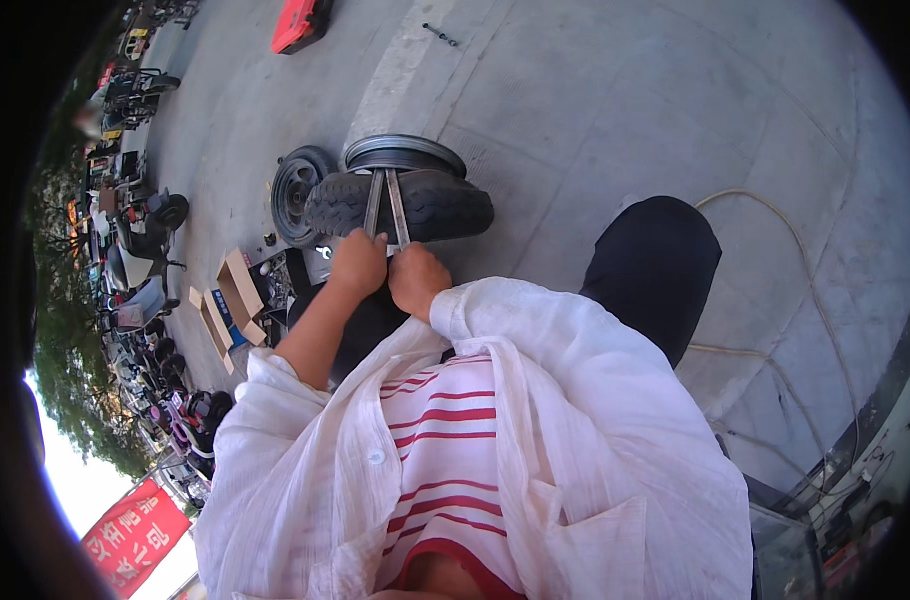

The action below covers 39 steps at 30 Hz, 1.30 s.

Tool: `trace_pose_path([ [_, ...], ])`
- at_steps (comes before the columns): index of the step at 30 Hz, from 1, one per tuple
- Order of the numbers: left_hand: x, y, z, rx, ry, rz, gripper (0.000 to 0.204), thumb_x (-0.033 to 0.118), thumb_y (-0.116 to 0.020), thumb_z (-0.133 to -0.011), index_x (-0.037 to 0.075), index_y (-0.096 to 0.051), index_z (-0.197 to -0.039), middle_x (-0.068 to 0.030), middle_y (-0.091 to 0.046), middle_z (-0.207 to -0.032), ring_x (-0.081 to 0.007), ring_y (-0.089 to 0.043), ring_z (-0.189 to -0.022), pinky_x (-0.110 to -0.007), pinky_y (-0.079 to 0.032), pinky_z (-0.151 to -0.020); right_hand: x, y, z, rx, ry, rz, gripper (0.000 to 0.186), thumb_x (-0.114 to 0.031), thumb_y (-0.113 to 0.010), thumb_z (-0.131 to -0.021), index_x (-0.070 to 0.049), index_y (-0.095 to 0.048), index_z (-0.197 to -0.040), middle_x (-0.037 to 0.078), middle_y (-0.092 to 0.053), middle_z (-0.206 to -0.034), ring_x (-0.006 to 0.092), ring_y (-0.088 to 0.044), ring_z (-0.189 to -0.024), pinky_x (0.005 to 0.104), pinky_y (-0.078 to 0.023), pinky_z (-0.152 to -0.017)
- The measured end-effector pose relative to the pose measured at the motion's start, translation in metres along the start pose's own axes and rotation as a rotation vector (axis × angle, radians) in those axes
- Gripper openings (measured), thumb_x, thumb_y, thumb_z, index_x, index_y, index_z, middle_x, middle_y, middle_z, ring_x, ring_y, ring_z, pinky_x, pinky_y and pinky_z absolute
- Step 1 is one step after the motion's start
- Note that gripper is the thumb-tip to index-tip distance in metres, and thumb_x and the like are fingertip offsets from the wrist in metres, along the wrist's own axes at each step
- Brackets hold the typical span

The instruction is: The person uses two tire levers to pry a tire off a small wheel rim. They work around the circumference to release the bead, then lift the tire off and set it aside. Another person briefly assists by holding the rim.

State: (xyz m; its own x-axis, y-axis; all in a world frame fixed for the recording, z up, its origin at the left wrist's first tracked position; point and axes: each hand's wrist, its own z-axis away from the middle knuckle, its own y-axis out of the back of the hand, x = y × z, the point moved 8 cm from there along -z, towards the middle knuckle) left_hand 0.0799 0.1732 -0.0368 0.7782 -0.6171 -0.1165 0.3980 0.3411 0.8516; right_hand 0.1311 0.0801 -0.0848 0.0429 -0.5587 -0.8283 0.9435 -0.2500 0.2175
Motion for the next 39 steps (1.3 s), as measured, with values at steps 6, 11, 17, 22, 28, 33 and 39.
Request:
trace_pose_path([
  [6, -0.032, 0.0, 0.012, 0.082, 0.317, 0.273, 0.042, 0.037, -0.05, -0.095, -0.004, -0.059, -0.096, -0.0285, -0.066, -0.096, -0.043, -0.065, -0.092, -0.048, -0.051, -0.083, -0.014, 0.028, -0.018, -0.086, 0.088, 0.156, 0.038, -0.031, -0.05, -0.095, 0.002, -0.066, -0.084, 0.028, -0.066, -0.089, 0.0455, -0.064, -0.087, 0.0509, -0.051, -0.078],
  [11, -0.032, 0.002, 0.006, 0.064, 0.316, 0.355, 0.031, 0.025, -0.056, -0.091, -0.004, -0.059, -0.102, -0.0276, -0.065, -0.105, -0.0415, -0.063, -0.1, -0.047, -0.051, -0.086, -0.02, 0.041, -0.023, -0.152, 0.08, 0.303, 0.04, -0.031, -0.048, -0.096, 0.003, -0.066, -0.085, 0.028, -0.066, -0.091, 0.0455, -0.064, -0.089, 0.0507, -0.05, -0.081],
  [17, -0.037, 0.0, -0.003, -0.037, 0.337, 0.408, 0.031, 0.018, -0.056, -0.087, -0.004, -0.06, -0.109, -0.0274, -0.063, -0.111, -0.0415, -0.061, -0.105, -0.045, -0.05, -0.089, -0.025, 0.033, -0.02, -0.108, 0.135, 0.256, 0.042, -0.03, -0.046, -0.097, 0.005, -0.064, -0.084, 0.03, -0.064, -0.086, 0.0479, -0.062, -0.084, 0.052, -0.049, -0.077],
  [22, -0.088, 0.002, -0.02, 0.015, 0.158, 0.31, 0.03, 0.018, -0.055, -0.085, -0.007, -0.06, -0.101, -0.0302, -0.063, -0.104, -0.0432, -0.06, -0.102, -0.047, -0.048, -0.089, -0.038, 0.04, 0.011, -0.224, 0.281, 0.352, 0.041, -0.029, -0.046, -0.097, 0.007, -0.061, -0.086, 0.032, -0.062, -0.085, 0.0473, -0.061, -0.081, 0.0508, -0.048, -0.075],
  [28, -0.097, -0.005, -0.005, 0.035, 0.184, 0.378, 0.028, 0.014, -0.052, -0.084, -0.006, -0.06, -0.102, -0.0292, -0.062, -0.109, -0.0432, -0.059, -0.104, -0.046, -0.047, -0.091, -0.067, 0.087, -0.002, -0.366, 0.401, 0.468, 0.03, -0.021, -0.044, -0.097, 0.004, -0.062, -0.099, 0.028, -0.062, -0.087, 0.0442, -0.059, -0.08, 0.0487, -0.047, -0.075],
  [33, -0.093, -0.004, -0.003, 0.01, 0.194, 0.419, 0.028, 0.014, -0.051, -0.086, -0.006, -0.06, -0.104, -0.0281, -0.061, -0.113, -0.0417, -0.059, -0.107, -0.046, -0.048, -0.091, -0.078, 0.092, -0.023, -0.321, 0.416, 0.307, 0.041, -0.021, -0.043, -0.098, -0.004, -0.05, -0.134, 0.012, -0.061, -0.08, 0.0274, -0.055, -0.061, 0.0411, -0.045, -0.056],
  [39, -0.085, -0.006, 0.003, 0.024, 0.159, 0.434, 0.028, 0.012, -0.052, -0.085, -0.007, -0.061, -0.104, -0.0277, -0.062, -0.112, -0.0409, -0.06, -0.106, -0.045, -0.049, -0.09, -0.108, 0.096, -0.044, -0.517, -0.202, 0.377, 0.041, -0.016, -0.044, -0.094, -0.009, -0.051, -0.133, 0.004, -0.048, -0.068, 0.0099, -0.036, -0.043, 0.0279, -0.03, -0.035],
])
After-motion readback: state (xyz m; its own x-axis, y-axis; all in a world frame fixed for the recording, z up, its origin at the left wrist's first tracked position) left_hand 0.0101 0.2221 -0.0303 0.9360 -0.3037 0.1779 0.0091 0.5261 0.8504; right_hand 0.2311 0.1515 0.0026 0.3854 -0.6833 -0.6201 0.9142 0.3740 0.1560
